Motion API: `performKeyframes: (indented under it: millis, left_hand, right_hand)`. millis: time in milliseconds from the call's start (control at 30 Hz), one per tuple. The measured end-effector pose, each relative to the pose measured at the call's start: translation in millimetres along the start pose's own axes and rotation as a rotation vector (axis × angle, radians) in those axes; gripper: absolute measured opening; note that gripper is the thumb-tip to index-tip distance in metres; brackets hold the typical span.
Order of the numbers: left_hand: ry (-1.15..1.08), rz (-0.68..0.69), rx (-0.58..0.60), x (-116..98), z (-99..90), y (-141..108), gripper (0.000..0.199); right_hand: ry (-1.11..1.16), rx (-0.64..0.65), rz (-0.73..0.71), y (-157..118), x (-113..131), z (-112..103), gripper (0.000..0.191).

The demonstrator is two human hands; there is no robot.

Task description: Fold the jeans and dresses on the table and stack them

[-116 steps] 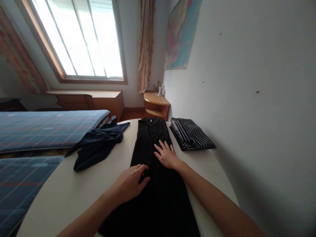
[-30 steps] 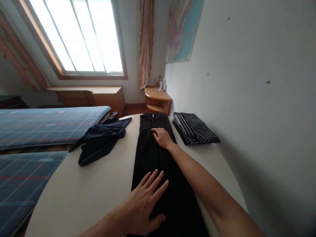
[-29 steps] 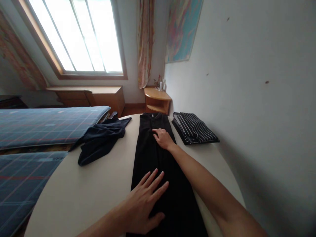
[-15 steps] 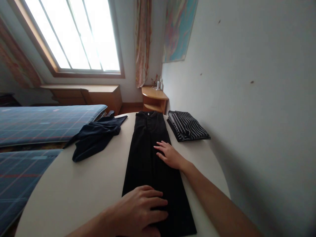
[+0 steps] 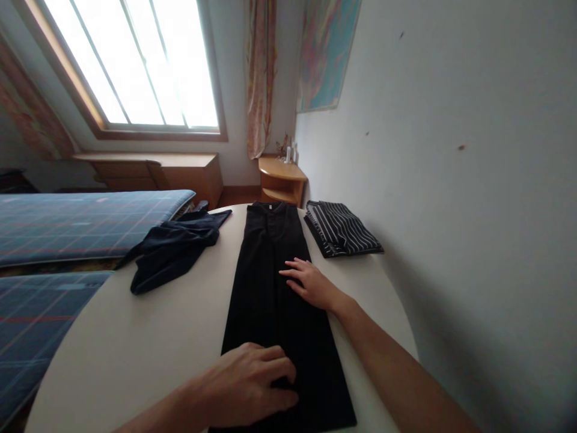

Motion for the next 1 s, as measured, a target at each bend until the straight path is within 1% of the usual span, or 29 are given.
performKeyframes:
  millis: [100, 200, 300, 467, 633, 767, 833, 867, 933, 1000]
  left_hand:
    - [0.038, -0.002, -0.012, -0.9, 3.9, -0.1, 0.012]
    - [0.054, 0.007, 0.009, -1.8, 3.6, 0.2, 0.009]
    - [0.062, 0.024, 0.019, -2.6, 0.3, 1.4, 0.007]
    - [0.033, 0.037, -0.04, -5.0, -2.0, 4.0, 0.012]
    - [0.013, 0.086, -0.068, -7.8, 0.2, 5.2, 0.012]
    - [0.031, 0.095, -0.07, -7.0, 2.6, 5.2, 0.011]
    - [0.028, 0.09, -0.051, -6.1, 3.9, 5.0, 0.005]
    - [0.021, 0.087, -0.039, -5.8, 4.5, 4.9, 0.005]
    - [0.012, 0.081, -0.018, -6.1, 5.6, 4.6, 0.011]
    - [0.025, 0.084, -0.026, -7.6, 6.1, 4.5, 0.008]
  right_hand:
    - [-0.035, 0.024, -0.036, 0.2, 6.9, -0.8, 0.035]
    - [-0.072, 0.037, -0.092, 1.7, 14.6, -3.0, 0.034]
    - [-0.111, 0.023, -0.134, 4.6, 20.1, -6.6, 0.029]
    - [-0.199, 0.027, -0.203, 8.5, 24.3, -10.9, 0.029]
    - [-0.271, 0.031, -0.256, 9.0, 23.9, -10.2, 0.03]
    - [-0.252, 0.013, -0.266, 9.8, 21.6, -7.6, 0.031]
    - [-0.221, -0.005, -0.26, 10.4, 21.5, -6.8, 0.029]
    - [-0.2, -0.016, -0.251, 10.6, 21.7, -6.7, 0.027]
    - [-0.153, -0.031, -0.216, 10.2, 22.4, -6.5, 0.024]
    - [-0.116, -0.031, -0.171, 8.8, 22.8, -6.2, 0.023]
Point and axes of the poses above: each hand's wrist, its own y-axis towards the middle knuckle, its own z-axis out of the palm, x = y × z, the point moved 1 cm from there along y, towards the middle knuckle, and after that the axes turned 5 degrees about -y, right-handed, at the moved point
